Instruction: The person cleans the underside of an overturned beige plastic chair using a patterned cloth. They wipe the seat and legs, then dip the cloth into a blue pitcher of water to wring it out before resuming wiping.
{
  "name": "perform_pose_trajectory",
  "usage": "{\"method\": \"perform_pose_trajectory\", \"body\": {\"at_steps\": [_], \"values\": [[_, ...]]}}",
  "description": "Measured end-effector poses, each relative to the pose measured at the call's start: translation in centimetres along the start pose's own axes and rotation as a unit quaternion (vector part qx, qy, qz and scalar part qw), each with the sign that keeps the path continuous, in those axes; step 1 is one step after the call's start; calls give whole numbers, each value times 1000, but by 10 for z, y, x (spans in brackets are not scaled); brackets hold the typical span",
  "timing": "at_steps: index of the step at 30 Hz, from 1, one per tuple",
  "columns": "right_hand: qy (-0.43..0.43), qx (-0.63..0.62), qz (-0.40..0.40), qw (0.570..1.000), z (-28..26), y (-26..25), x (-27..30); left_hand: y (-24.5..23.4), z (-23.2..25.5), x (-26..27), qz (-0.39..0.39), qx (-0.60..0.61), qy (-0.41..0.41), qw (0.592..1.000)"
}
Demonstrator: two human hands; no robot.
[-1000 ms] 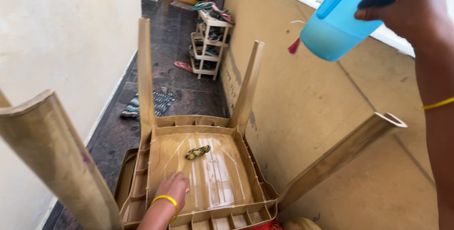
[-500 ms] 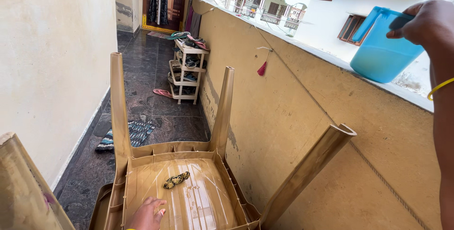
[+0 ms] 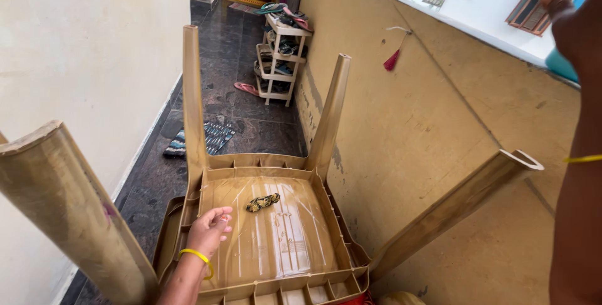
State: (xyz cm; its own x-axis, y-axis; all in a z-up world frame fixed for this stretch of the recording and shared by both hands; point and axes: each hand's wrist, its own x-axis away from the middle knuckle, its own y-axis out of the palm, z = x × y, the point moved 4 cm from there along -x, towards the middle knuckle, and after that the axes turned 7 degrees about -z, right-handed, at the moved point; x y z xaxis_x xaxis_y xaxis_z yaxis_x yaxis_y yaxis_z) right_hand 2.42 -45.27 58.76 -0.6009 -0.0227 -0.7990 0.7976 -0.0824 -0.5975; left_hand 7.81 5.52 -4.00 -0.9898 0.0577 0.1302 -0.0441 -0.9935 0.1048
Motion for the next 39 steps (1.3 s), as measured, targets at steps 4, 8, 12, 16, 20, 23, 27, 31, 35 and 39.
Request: {"method": "perform_pose_trajectory", "body": {"at_steps": [4,8,12,16,20,23,27,31,35,39], "values": [[-182,-201,-96,958,-177,55,116,3,4,11,17,0,-11,1000],[-188,-319,-300,879,-292,194,226,7,14,14,45,-46,28,998],[-14,-266,-467,843,-316,304,316,7,17,15,75,-108,42,990],[22,-261,-433,863,-325,366,350,10,30,18,97,-179,90,975],[43,-251,-438,862,-323,397,373,19,47,29,86,-210,64,972],[205,-487,-496,689,-319,411,393,23,64,44,83,-248,64,963],[266,-646,-495,517,-312,382,412,30,90,58,113,-305,233,917],[288,-671,-484,483,-304,348,417,37,78,54,57,-272,202,939],[264,-697,-457,485,-300,333,421,37,51,39,38,-181,194,963],[49,-628,-379,678,-305,309,413,34,11,15,-28,105,3,994]]}}
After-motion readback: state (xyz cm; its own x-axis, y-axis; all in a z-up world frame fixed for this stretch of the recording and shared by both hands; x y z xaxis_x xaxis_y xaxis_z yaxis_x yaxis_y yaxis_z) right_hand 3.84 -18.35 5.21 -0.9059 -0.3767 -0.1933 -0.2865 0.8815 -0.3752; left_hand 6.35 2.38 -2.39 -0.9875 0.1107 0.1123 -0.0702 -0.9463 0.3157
